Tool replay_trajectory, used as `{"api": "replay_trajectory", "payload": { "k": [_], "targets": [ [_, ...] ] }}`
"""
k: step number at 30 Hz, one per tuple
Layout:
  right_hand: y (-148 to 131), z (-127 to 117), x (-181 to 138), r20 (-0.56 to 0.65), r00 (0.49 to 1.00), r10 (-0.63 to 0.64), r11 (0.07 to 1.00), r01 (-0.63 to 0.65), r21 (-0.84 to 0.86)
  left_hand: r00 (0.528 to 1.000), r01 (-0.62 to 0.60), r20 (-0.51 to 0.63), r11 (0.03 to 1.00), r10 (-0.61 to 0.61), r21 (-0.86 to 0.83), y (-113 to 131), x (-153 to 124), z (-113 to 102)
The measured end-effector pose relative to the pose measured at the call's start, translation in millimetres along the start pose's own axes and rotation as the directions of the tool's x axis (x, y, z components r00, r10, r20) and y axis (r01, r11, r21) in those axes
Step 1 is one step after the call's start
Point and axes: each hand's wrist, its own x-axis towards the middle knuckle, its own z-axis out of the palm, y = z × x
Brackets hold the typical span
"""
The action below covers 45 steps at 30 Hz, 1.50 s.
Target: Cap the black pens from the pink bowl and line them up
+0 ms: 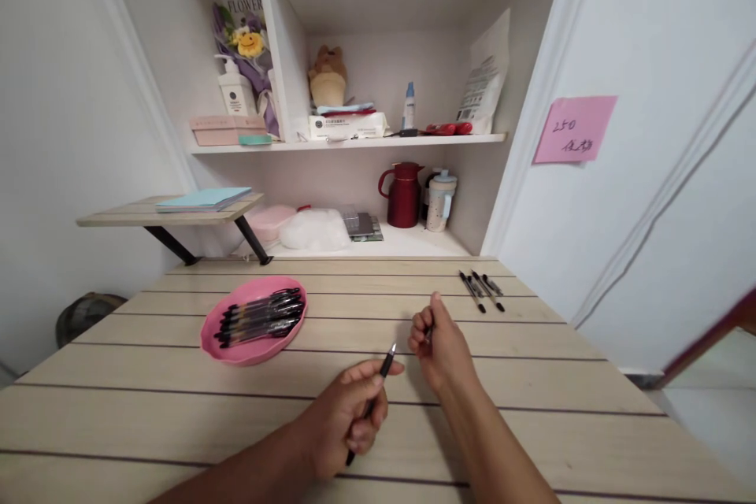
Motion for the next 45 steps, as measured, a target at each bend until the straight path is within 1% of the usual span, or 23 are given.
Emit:
{"api": "replay_trajectory", "payload": {
  "k": [2,4,6,8,10,12,14,16,17,19,21,23,24,27,29,32,36,40,45],
  "targets": [
    [3,5,-6,0.074,0.994,0.084,0.994,-0.079,-0.072,0.998,-0.056,-0.025,0.998,0.056,-0.029,1,1,-1],
    [8,13,-15,0.12,0.986,0.114,0.986,-0.098,-0.134,0.991,-0.126,-0.053,0.991,0.124,-0.038,2,2,-2],
    [13,20,-22,0.158,0.981,0.11,0.98,-0.08,-0.184,0.98,-0.185,-0.077,0.982,0.183,-0.028,2,3,-3],
    [16,25,-26,0.181,0.979,0.091,0.962,-0.039,-0.271,0.969,-0.23,-0.091,0.973,0.229,-0.003,1,4,-3],
    [18,26,-28,0.16,0.986,0.056,0.931,0.007,-0.366,0.959,-0.251,-0.127,0.967,0.254,0.038,1,5,-3],
    [18,26,-27,0.131,0.991,0.025,0.914,0.03,-0.404,0.956,-0.234,-0.169,0.97,0.241,0.06,1,5,-2],
    [18,25,-27,0.142,0.989,0.025,0.924,0.031,-0.38,0.972,-0.172,-0.162,0.985,0.171,0.006,4,4,-1],
    [17,26,-29,0.196,0.979,0.047,0.941,0.022,-0.339,0.993,-0.099,-0.076,0.991,0.092,-0.092,7,1,0],
    [16,27,-30,0.229,0.971,0.066,0.949,0.01,-0.316,0.997,-0.075,-0.033,0.989,0.071,-0.131,8,0,0],
    [15,29,-33,0.275,0.957,0.091,0.96,-0.011,-0.28,0.997,-0.081,0.0,0.985,0.082,-0.155,9,-1,-1],
    [14,30,-35,0.267,0.958,0.101,0.957,-0.021,-0.289,0.992,-0.129,-0.031,0.984,0.126,-0.121,8,-1,-1],
    [12,29,-35,0.247,0.964,0.101,0.953,-0.023,-0.301,0.988,-0.15,-0.049,0.985,0.146,-0.084,7,0,-2],
    [11,29,-35,0.259,0.96,0.109,0.957,-0.03,-0.289,0.989,-0.146,-0.035,0.986,0.143,-0.078,7,0,-2],
    [9,26,-34,0.358,0.923,0.144,0.978,-0.076,-0.196,0.991,-0.123,0.044,0.988,0.127,-0.095,8,-1,-2],
    [9,25,-33,0.369,0.915,0.165,0.976,-0.097,-0.197,0.99,-0.124,0.049,0.987,0.129,-0.098,10,-2,-2],
    [8,25,-33,0.35,0.92,0.175,0.965,-0.09,-0.245,0.993,-0.117,0.023,0.989,0.12,-0.09,12,-3,-1],
    [7,25,-33,0.382,0.911,0.156,0.977,-0.084,-0.197,0.992,-0.121,0.033,0.988,0.125,-0.093,12,-3,-2],
    [6,24,-33,0.352,0.921,0.166,0.965,-0.079,-0.249,0.993,-0.105,0.046,0.99,0.11,-0.098,12,-2,-3],
    [5,23,-33,0.445,0.886,0.133,0.982,-0.055,-0.183,0.988,-0.078,0.123,0.991,0.092,-0.113,14,-3,-5]
  ]
}}
